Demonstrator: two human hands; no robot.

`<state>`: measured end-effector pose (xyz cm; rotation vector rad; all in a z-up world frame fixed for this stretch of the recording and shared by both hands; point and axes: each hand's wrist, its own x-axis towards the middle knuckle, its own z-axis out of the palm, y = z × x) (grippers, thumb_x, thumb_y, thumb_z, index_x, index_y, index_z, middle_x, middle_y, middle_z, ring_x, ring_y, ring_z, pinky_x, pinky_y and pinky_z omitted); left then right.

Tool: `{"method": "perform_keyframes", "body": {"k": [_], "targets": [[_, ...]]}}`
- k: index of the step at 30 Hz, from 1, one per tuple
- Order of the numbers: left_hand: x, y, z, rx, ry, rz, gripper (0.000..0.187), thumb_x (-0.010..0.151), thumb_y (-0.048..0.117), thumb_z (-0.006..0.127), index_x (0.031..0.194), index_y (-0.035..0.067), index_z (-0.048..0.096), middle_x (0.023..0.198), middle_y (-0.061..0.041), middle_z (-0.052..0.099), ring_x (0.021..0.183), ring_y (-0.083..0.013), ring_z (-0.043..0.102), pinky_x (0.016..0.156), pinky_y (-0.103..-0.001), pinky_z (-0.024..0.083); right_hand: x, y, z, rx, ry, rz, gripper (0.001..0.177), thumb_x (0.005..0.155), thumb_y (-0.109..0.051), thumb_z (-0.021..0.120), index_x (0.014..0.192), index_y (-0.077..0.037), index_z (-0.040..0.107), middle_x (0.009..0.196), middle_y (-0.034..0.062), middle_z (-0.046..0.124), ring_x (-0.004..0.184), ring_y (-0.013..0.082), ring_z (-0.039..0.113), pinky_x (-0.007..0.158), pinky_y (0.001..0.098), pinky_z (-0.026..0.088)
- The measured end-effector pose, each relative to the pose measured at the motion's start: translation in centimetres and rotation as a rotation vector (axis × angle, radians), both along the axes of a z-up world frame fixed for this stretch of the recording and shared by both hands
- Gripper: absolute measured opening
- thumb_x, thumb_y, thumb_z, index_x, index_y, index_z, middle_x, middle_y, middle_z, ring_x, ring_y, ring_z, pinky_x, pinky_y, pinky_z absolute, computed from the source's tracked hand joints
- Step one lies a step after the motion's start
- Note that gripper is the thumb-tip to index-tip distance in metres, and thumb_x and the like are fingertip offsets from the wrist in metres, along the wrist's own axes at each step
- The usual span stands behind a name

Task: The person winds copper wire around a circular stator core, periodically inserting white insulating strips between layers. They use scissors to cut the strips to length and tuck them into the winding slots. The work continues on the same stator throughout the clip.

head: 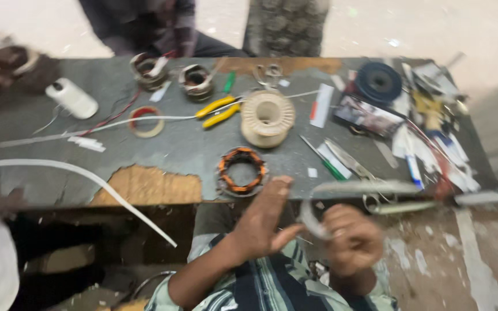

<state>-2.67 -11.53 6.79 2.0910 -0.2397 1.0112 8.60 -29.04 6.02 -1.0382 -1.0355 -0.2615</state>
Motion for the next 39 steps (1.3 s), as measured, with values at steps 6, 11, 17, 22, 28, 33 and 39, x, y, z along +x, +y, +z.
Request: {"method": "perform_keyframes", "body": {"k": [6,11,17,22,28,33,39], "targets": [[-3.0,0.5,-1.0,-0.045,-0.062,-0.03,0.039,0.094,-0.001,0.065,0.133,-0.001,0.059,0.127,-0.019,0.072,0.12,-0.0351,0.073,0.114,-0.049,0.053,-3.3,4.9,1.0,-0.038,-0.203,0.372,0.021,0.097,-0.024,0.065,0.105,-0.006,0.056,0.095,0.0105,0.07,0.085,0.0232,0.069,0.079,0.0445,0.059],[-8.5,2.1,-2.0,-0.421,0.126,-0.135,0.044,0.1,-0.001,0.059,0.143,-0.003,0.051,0.126,-0.018,0.074,0.112,-0.0317,0.077,0.099,-0.041,0.062,-5.3,7.6,-3.2,-0.081,0.259,0.546,0.051,0.098,-0.038,0.07,0.136,-0.01,0.05,0.139,0.0167,0.056,0.127,0.0304,0.06,0.108,0.0469,0.05],[-8.7,10.8,-4.0,-0.767,0.046,0.177,0.049,0.102,0.0,0.048,0.151,-0.005,0.043,0.137,-0.028,0.061,0.123,-0.0363,0.063,0.104,-0.047,0.053,-7.1,9.7,-10.6,-1.059,0.335,0.85,0.025,0.101,-0.017,0.067,0.113,0.003,0.078,0.101,0.0176,0.082,0.092,0.0193,0.076,0.082,0.0349,0.06],[-3.6,21.3,-8.0,-1.206,0.028,0.149,0.056,0.104,0.013,0.052,0.155,0.0,0.032,0.135,-0.029,0.058,0.123,-0.0381,0.062,0.105,-0.045,0.051,-9.3,12.6,-13.9,-1.014,0.941,0.856,0.03,0.1,-0.019,0.063,0.118,0.004,0.069,0.096,0.0121,0.078,0.08,0.0191,0.073,0.075,0.0323,0.06],[-9.4,20.0,-9.7,-0.958,-0.082,0.456,0.067,0.105,0.015,0.057,0.16,-0.003,0.022,0.163,-0.017,0.035,0.152,-0.0272,0.038,0.123,-0.04,0.034,-9.6,15.2,-13.0,-0.888,1.218,0.833,0.041,0.1,-0.023,0.059,0.133,0.001,0.06,0.114,0.013,0.073,0.096,0.0214,0.073,0.082,0.0362,0.06],[-17.4,10.7,-13.0,-1.034,0.164,0.476,0.041,0.101,0.018,0.064,0.136,-0.005,0.061,0.129,-0.014,0.071,0.118,-0.0207,0.068,0.103,-0.034,0.053,-10.2,13.1,-13.7,-0.933,1.331,0.902,0.047,0.097,-0.018,0.06,0.139,0.003,0.054,0.123,0.0188,0.072,0.107,0.0265,0.073,0.09,0.0414,0.061],[-16.8,6.7,-16.6,-0.967,0.524,0.494,0.035,0.098,0.02,0.066,0.122,-0.004,0.073,0.112,-0.009,0.079,0.101,-0.0148,0.075,0.09,-0.029,0.058,-10.2,12.0,-14.8,-0.874,1.304,1.013,0.049,0.098,-0.011,0.059,0.144,0.007,0.051,0.125,0.0204,0.07,0.109,0.0272,0.071,0.092,0.0422,0.059]]}}
